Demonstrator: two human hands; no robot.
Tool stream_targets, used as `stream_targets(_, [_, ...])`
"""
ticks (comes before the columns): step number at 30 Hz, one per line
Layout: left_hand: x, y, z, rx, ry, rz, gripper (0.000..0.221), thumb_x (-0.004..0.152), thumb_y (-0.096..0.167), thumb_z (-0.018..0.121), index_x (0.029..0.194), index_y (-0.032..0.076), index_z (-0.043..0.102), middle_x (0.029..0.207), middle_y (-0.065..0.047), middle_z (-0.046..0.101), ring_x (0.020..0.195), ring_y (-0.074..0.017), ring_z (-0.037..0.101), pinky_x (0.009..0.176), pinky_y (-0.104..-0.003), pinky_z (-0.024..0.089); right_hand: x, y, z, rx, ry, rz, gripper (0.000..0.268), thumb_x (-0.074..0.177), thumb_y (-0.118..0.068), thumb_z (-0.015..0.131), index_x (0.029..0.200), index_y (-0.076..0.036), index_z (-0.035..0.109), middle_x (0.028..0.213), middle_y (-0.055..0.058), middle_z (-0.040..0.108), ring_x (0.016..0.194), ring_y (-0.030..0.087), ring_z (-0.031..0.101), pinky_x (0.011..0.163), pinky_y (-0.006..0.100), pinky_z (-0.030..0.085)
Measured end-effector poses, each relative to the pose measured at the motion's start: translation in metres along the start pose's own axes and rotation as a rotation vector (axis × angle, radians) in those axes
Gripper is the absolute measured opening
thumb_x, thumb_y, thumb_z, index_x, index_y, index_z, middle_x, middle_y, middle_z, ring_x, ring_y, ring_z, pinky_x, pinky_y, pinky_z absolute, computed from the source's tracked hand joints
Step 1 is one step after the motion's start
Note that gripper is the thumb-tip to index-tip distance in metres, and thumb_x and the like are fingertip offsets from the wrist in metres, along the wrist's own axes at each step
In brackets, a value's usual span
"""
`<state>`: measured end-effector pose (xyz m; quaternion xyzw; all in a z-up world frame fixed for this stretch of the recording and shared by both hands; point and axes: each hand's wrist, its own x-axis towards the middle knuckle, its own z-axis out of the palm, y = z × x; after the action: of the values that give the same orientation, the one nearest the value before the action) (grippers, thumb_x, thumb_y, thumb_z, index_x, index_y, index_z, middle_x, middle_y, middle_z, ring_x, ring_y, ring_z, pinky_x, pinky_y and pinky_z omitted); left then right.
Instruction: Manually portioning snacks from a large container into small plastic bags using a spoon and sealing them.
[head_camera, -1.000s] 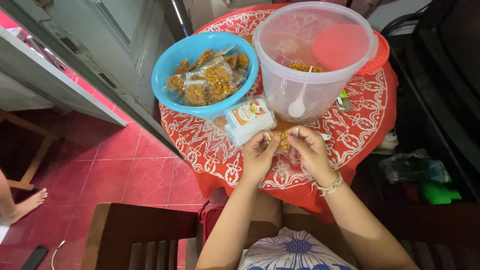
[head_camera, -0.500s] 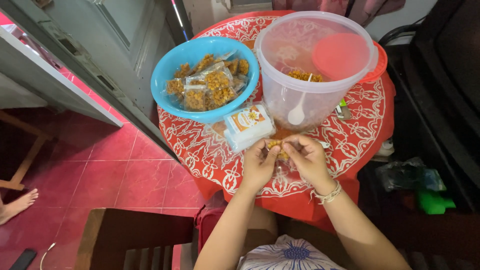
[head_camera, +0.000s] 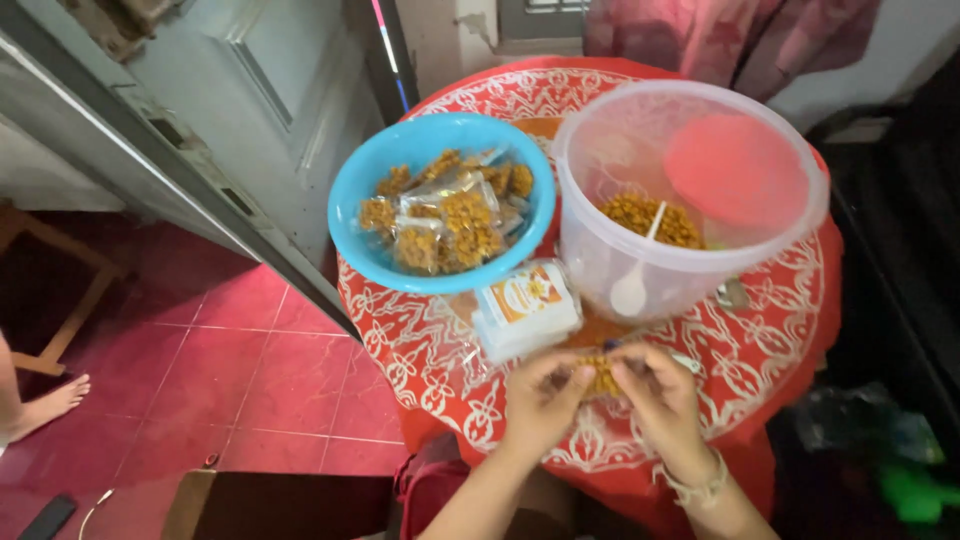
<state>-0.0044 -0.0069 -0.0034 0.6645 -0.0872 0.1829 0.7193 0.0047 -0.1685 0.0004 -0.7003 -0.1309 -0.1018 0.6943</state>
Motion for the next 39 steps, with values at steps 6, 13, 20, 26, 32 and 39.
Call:
stream_targets(6, [0.003,0.022,-0.004,0.006,0.012,0.107,0.013,0.092,0.016,0.077,0.103,0.010,0.079,0.096,-0.010,0.075,0.087,-0.0190,0.072,0.075,-0.028,0.059,0.001,0.010,-0.007,-0.040,-0.048,0.031,0.018,0.088,-0.010,0.072,0.102,-0.001,0.075,0.096,0.009,0.078,0.090,0.016,0.073,0.082,0.026,0.057])
stream_targets(13, [0.007,0.028,-0.001,0.011,0.041,0.084,0.013,0.094,0.016,0.073,0.104,0.009,0.075,0.098,-0.010,0.073,0.087,-0.0167,0.071,0.080,-0.028,0.058,0.004,0.002,-0.002,0.032,-0.055,0.048,0.016,0.091,-0.009,0.071,0.102,0.002,0.074,0.095,0.011,0.079,0.088,0.016,0.074,0.079,0.026,0.059])
stream_targets(20, [0.007,0.028,-0.002,-0.051,0.015,0.093,0.011,0.097,0.015,0.071,0.103,0.006,0.075,0.096,-0.010,0.069,0.089,-0.0183,0.071,0.081,-0.028,0.060,0.004,-0.004,-0.001,-0.024,-0.047,0.062,0.020,0.094,-0.017,0.069,0.101,0.000,0.076,0.090,0.006,0.076,0.084,0.013,0.069,0.076,0.025,0.055])
stream_targets(26, [0.004,0.018,-0.003,0.016,0.035,0.064,0.006,0.096,0.014,0.072,0.097,0.009,0.075,0.091,-0.006,0.071,0.086,-0.0170,0.070,0.078,-0.029,0.057,0.004,-0.004,-0.001,0.033,-0.055,0.084,0.016,0.093,-0.011,0.069,0.102,0.002,0.075,0.093,0.009,0.076,0.088,0.015,0.071,0.079,0.026,0.058])
stream_targets(32, [0.000,0.013,-0.004,0.042,0.068,0.051,0.009,0.096,0.021,0.072,0.094,0.013,0.075,0.089,-0.003,0.072,0.084,-0.0157,0.069,0.076,-0.029,0.055,0.001,0.004,-0.002,0.099,-0.060,0.052,0.018,0.093,-0.009,0.068,0.106,0.003,0.073,0.084,0.007,0.070,0.060,0.008,0.053,0.054,0.022,0.044])
stream_targets(39, [0.001,0.028,-0.002,0.074,0.056,0.034,0.016,0.098,0.025,0.068,0.102,0.012,0.075,0.091,-0.004,0.069,0.085,-0.0140,0.065,0.080,-0.027,0.053,0.001,0.002,-0.001,0.114,-0.040,0.044,0.026,0.093,-0.003,0.066,0.116,0.006,0.072,0.106,0.016,0.077,0.096,0.023,0.073,0.085,0.032,0.063])
